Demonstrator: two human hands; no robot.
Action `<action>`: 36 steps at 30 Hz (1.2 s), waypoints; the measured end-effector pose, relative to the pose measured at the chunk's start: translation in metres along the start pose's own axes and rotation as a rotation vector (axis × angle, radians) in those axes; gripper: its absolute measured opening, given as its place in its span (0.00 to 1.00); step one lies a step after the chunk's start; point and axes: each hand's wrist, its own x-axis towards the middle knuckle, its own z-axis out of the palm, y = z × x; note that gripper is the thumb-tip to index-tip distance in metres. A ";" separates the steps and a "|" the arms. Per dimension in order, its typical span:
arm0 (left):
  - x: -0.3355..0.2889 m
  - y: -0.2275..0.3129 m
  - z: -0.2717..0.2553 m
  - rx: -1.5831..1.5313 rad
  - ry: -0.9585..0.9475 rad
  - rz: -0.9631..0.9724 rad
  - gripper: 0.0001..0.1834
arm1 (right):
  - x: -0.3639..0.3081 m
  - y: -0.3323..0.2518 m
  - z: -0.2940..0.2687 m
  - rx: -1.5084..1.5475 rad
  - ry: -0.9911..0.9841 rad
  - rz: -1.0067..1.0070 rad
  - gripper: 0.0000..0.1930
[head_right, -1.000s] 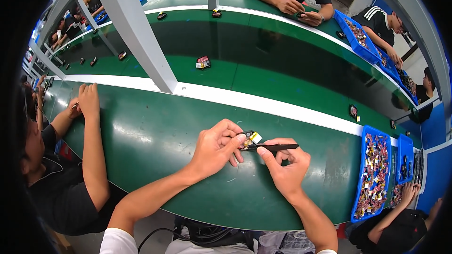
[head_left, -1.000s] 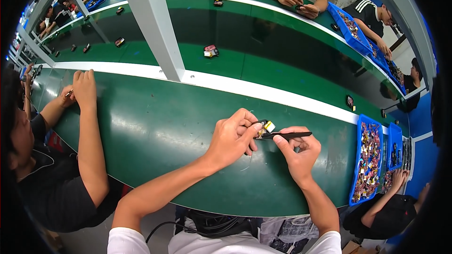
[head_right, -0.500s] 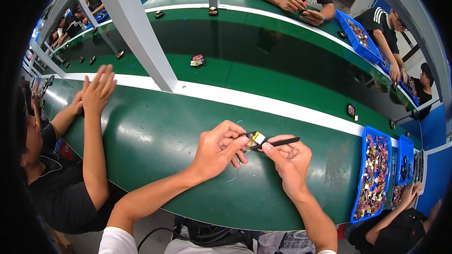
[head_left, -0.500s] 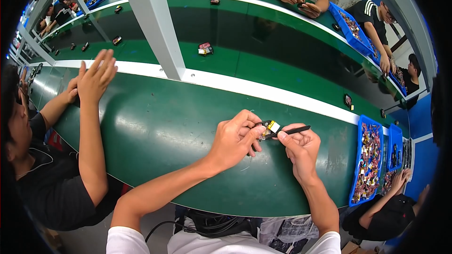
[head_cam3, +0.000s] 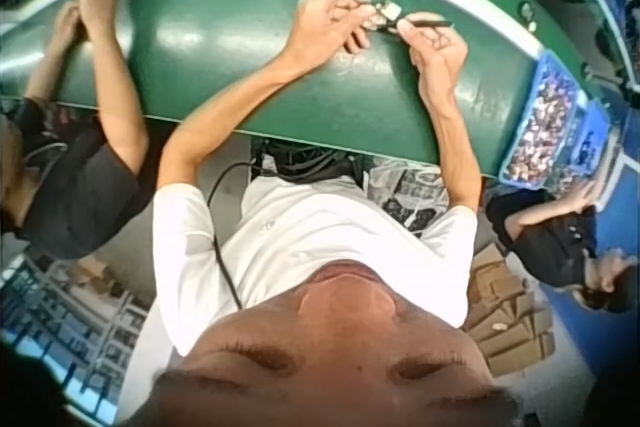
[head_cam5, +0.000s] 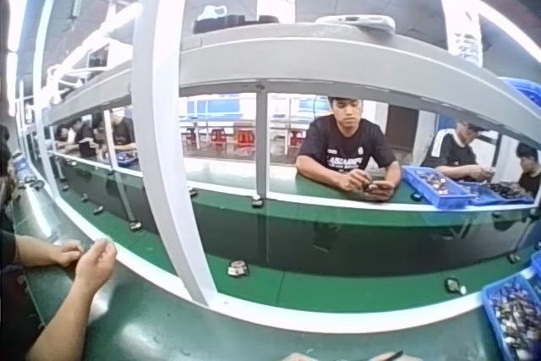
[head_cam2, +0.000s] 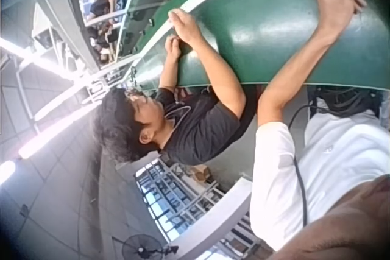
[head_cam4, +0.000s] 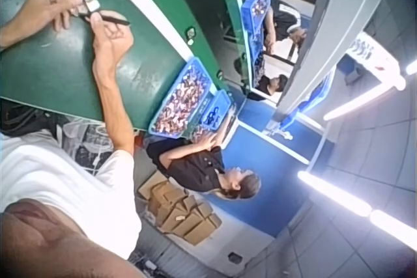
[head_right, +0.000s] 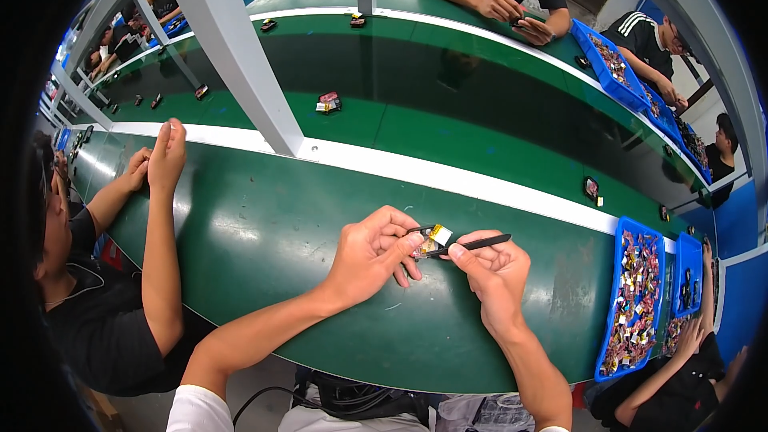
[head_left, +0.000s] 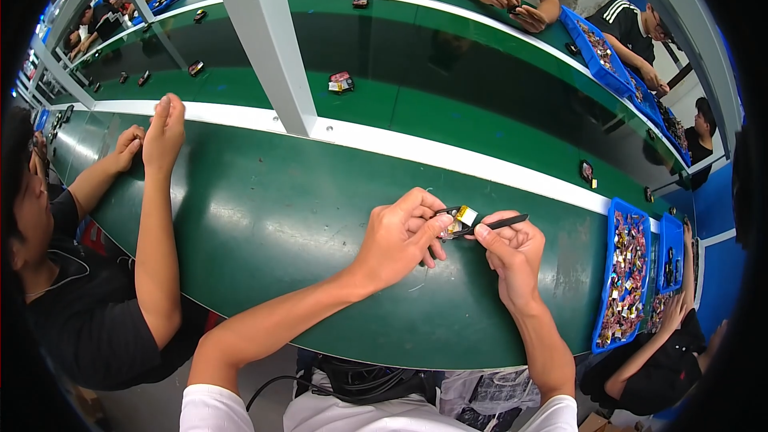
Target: Manually assemble small electronic components at a factory workstation using tweezers.
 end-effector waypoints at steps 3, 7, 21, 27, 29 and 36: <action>0.000 -0.001 0.001 0.019 0.002 0.023 0.09 | 0.000 0.000 0.002 -0.036 0.010 -0.002 0.06; 0.000 0.000 0.000 -0.027 0.016 -0.026 0.10 | 0.001 0.003 0.002 -0.056 0.018 -0.032 0.07; 0.003 -0.005 -0.008 -0.103 -0.081 -0.081 0.17 | 0.000 0.012 -0.004 -0.094 -0.024 -0.307 0.07; 0.003 -0.007 -0.008 -0.105 -0.089 -0.087 0.17 | 0.002 0.019 -0.003 -0.110 -0.036 -0.407 0.08; 0.003 -0.007 -0.007 -0.108 -0.094 -0.085 0.17 | 0.001 0.020 -0.002 -0.159 -0.030 -0.426 0.08; 0.002 -0.009 -0.007 -0.100 -0.112 -0.079 0.17 | 0.000 0.019 -0.003 -0.172 -0.026 -0.416 0.08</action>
